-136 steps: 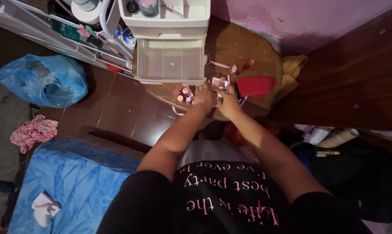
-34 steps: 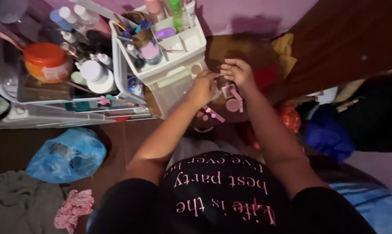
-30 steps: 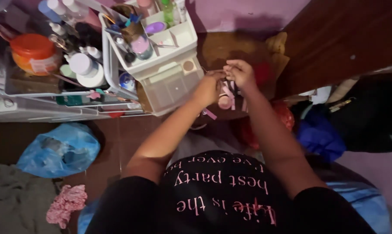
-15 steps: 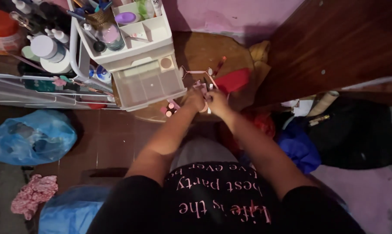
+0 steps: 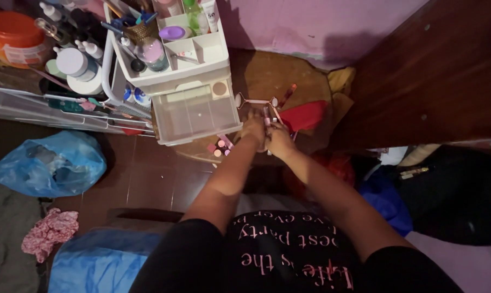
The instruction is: Removing makeup products from an organizer drawer, wiping the drawer with a cloth, and putting the items back in an organized fashion.
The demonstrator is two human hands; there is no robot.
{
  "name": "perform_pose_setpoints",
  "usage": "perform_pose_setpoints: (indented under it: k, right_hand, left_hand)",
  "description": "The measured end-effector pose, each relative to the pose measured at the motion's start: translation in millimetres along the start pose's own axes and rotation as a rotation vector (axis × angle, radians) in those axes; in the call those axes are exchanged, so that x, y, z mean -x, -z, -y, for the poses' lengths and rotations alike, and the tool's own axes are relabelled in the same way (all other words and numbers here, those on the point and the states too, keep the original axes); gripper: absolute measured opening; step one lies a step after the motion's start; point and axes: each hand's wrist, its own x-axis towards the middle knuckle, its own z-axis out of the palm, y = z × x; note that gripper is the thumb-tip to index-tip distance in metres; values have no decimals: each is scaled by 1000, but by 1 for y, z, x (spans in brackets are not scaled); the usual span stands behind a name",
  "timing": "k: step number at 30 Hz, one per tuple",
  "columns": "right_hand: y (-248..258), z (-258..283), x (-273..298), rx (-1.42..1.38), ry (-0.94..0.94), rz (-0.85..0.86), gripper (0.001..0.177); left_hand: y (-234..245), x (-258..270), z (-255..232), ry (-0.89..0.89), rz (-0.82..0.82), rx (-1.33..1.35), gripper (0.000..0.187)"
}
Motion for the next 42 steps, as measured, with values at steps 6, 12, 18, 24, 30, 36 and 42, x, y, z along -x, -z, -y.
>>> perform_pose_setpoints:
  k: [6,12,18,24,30,36,42]
  right_hand:
    - [6,4,-5,-49,116,-102,45]
    - [8,6,-12,-183,111,-121,42]
    - [0,-12,-18,-196,163,-221,36]
    - [-8,-19,-25,-147,-67,-85,26]
    - [10,5,-24,-218,-106,-36,25]
    - [23,12,-40,-231,-277,-172,19]
    - [30,63,-62,-481,0,-300,20]
  left_hand:
    - [-113,-137,58,-186,-282,83,39]
    - [-81,-82,35,-152,-319,95,50]
    - [-58,-55,16,-104,-299,160,53]
    - [-36,-24,7,-214,-350,165,43]
    - [-29,-22,22,-362,-381,296,55]
    - [-5,-42,53,-620,-622,640,47]
    - [17,-117,123,-295,-467,1194,50]
